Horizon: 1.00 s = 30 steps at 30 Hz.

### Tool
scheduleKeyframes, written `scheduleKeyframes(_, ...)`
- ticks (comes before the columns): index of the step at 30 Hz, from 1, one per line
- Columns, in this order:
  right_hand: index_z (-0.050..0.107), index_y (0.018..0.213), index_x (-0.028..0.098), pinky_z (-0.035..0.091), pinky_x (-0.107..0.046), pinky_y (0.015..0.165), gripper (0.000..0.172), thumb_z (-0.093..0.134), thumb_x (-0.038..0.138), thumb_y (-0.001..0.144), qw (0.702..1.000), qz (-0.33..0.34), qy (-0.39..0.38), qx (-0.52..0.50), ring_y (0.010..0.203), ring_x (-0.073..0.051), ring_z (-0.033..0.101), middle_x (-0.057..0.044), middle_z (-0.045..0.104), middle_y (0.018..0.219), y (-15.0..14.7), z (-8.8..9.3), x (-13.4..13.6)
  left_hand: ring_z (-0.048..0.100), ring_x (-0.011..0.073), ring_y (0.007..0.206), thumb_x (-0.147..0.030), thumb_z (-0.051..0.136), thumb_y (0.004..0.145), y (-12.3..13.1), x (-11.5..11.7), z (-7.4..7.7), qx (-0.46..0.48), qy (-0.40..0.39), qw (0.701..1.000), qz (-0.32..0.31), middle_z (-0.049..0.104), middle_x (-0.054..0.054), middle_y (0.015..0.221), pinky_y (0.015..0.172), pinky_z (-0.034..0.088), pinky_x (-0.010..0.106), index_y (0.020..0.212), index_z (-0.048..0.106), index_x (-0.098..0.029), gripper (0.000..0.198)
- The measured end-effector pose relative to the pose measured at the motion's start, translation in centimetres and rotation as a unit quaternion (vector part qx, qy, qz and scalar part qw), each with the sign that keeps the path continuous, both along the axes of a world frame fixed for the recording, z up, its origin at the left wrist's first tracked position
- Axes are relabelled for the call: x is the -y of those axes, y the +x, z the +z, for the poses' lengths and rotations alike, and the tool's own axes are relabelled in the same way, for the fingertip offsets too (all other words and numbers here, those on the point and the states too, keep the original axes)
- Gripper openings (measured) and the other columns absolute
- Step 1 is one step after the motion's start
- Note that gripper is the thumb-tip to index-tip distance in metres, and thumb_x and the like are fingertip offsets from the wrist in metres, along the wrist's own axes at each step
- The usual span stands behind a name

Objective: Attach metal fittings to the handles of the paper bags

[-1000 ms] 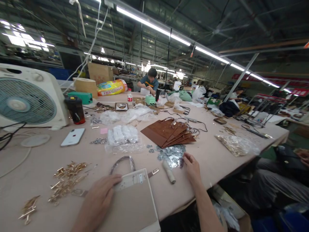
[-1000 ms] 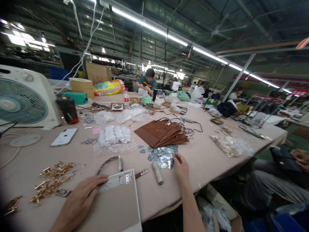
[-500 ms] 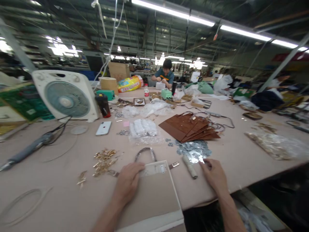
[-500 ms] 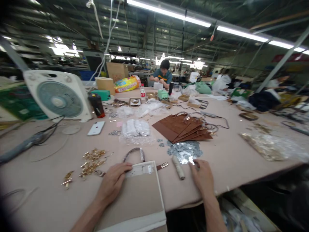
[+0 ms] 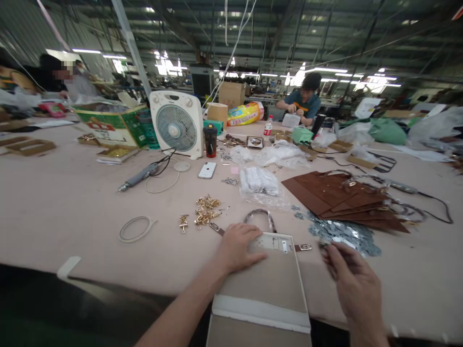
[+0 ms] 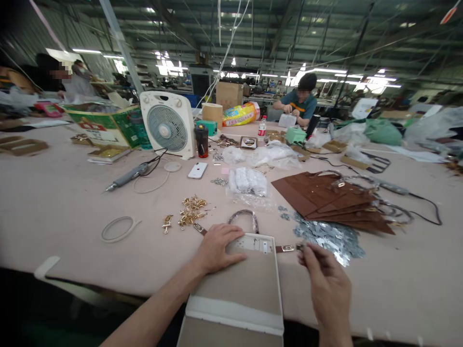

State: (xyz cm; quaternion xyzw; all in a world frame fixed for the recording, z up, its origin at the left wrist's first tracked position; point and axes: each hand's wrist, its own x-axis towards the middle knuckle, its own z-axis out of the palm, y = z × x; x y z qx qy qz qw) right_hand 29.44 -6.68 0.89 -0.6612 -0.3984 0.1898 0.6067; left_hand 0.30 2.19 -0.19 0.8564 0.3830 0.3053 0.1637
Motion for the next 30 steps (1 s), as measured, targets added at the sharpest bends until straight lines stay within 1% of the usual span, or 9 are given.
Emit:
scheduleKeyframes(2, 0.072, 0.108, 0.020, 0.061, -0.038, 0.078, 0.049, 0.080, 0.060, 0.080, 0.992, 0.111, -0.031, -0.052, 0.080, -0.024, 0.074, -0.008, 0.077, 0.089, -3.7, 0.8, -1.2, 0.063, 0.0280, 0.122, -0.056, 0.082, 0.081, 0.0, 0.0, 0.0, 0.000, 0.005, 1.000, 0.004, 0.072, 0.007, 0.132, 0.107, 0.045, 0.047, 0.130, 0.069, -0.027, 0.058)
scheduleKeyframes(4, 0.071, 0.104, 0.020, 0.061, -0.036, 0.080, 0.046, 0.078, 0.059, 0.082, 0.979, 0.177, -0.054, -0.080, 0.082, -0.023, 0.075, -0.008, 0.078, 0.088, -6.9, 1.1, -2.4, 0.064, 0.0276, 0.121, -0.056, 0.083, 0.081, 0.1, 0.1, 0.0, 0.001, 0.012, 1.000, 0.006, 0.072, 0.006, 0.130, 0.106, 0.046, 0.046, 0.129, 0.069, -0.027, 0.058)
scheduleKeyframes(6, 0.071, 0.103, 0.019, 0.060, -0.035, 0.077, 0.045, 0.076, 0.060, 0.084, 0.971, 0.212, -0.065, -0.085, 0.078, -0.022, 0.073, -0.007, 0.077, 0.085, -9.3, 1.0, -3.2, 0.065, 0.0271, 0.119, -0.056, 0.082, 0.082, 0.1, 0.1, 0.1, 0.008, 0.019, 1.000, 0.009, 0.073, 0.006, 0.129, 0.104, 0.046, 0.045, 0.127, 0.070, -0.027, 0.055)
scheduleKeyframes(9, 0.073, 0.103, 0.019, 0.057, -0.033, 0.068, 0.046, 0.073, 0.061, 0.086, 0.971, 0.218, -0.075, -0.058, 0.070, -0.022, 0.069, -0.006, 0.075, 0.082, -11.3, 0.1, -3.7, 0.066, 0.0264, 0.117, -0.054, 0.078, 0.086, 0.1, 0.2, 0.2, 0.024, 0.022, 0.999, 0.009, 0.074, 0.007, 0.127, 0.103, 0.046, 0.044, 0.124, 0.071, -0.026, 0.048)
scheduleKeyframes(13, 0.076, 0.103, 0.019, 0.057, -0.035, 0.080, 0.041, 0.072, 0.057, 0.087, 0.976, 0.206, -0.066, -0.009, 0.089, -0.026, 0.070, -0.009, 0.077, 0.101, -11.4, -1.4, -3.8, 0.067, 0.0270, 0.116, -0.056, 0.077, 0.086, 0.0, 0.1, 0.0, 0.042, 0.020, 0.999, 0.007, 0.074, 0.008, 0.127, 0.102, 0.047, 0.045, 0.123, 0.071, -0.025, 0.048)
scheduleKeyframes(18, 0.076, 0.102, 0.019, 0.053, -0.030, 0.066, 0.038, 0.070, 0.054, 0.089, 0.970, 0.228, -0.085, 0.001, 0.070, -0.020, 0.063, -0.006, 0.075, 0.086, -10.9, -1.9, -3.8, 0.066, 0.0274, 0.120, -0.053, 0.081, 0.083, -0.3, -0.2, -0.5, 0.049, 0.013, 0.999, 0.004, 0.073, 0.007, 0.130, 0.105, 0.046, 0.045, 0.126, 0.069, -0.025, 0.053)
scheduleKeyframes(21, 0.076, 0.099, 0.019, 0.054, -0.032, 0.070, 0.035, 0.070, 0.053, 0.090, 0.971, 0.224, -0.079, 0.015, 0.075, -0.021, 0.065, -0.007, 0.076, 0.090, -11.2, -1.9, -3.9, 0.065, 0.0273, 0.121, -0.047, 0.080, 0.084, -0.5, -0.2, -0.5, 0.056, 0.005, 0.998, -0.007, 0.073, 0.007, 0.131, 0.105, 0.046, 0.045, 0.125, 0.070, -0.024, 0.048)
scheduleKeyframes(24, 0.076, 0.100, 0.020, 0.055, -0.033, 0.075, 0.034, 0.069, 0.052, 0.090, 0.974, 0.210, -0.075, 0.032, 0.079, -0.023, 0.067, -0.007, 0.077, 0.093, -11.5, -2.0, -4.1, 0.064, 0.0276, 0.123, -0.036, 0.080, 0.084, -0.6, -0.2, -0.2, 0.057, -0.008, 0.998, -0.012, 0.072, 0.006, 0.132, 0.107, 0.045, 0.046, 0.121, 0.071, -0.025, 0.040)
scheduleKeyframes(30, 0.076, 0.097, 0.021, 0.053, -0.033, 0.075, 0.031, 0.067, 0.050, 0.092, 0.975, 0.193, -0.075, 0.086, 0.076, -0.021, 0.066, -0.006, 0.076, 0.093, -11.5, -2.4, -4.3, 0.066, 0.0230, 0.120, -0.019, 0.066, 0.093, -0.5, -0.3, -0.3, 0.069, -0.023, 0.997, -0.009, 0.074, 0.003, 0.129, 0.104, 0.045, 0.043, 0.110, 0.072, -0.025, 0.019)
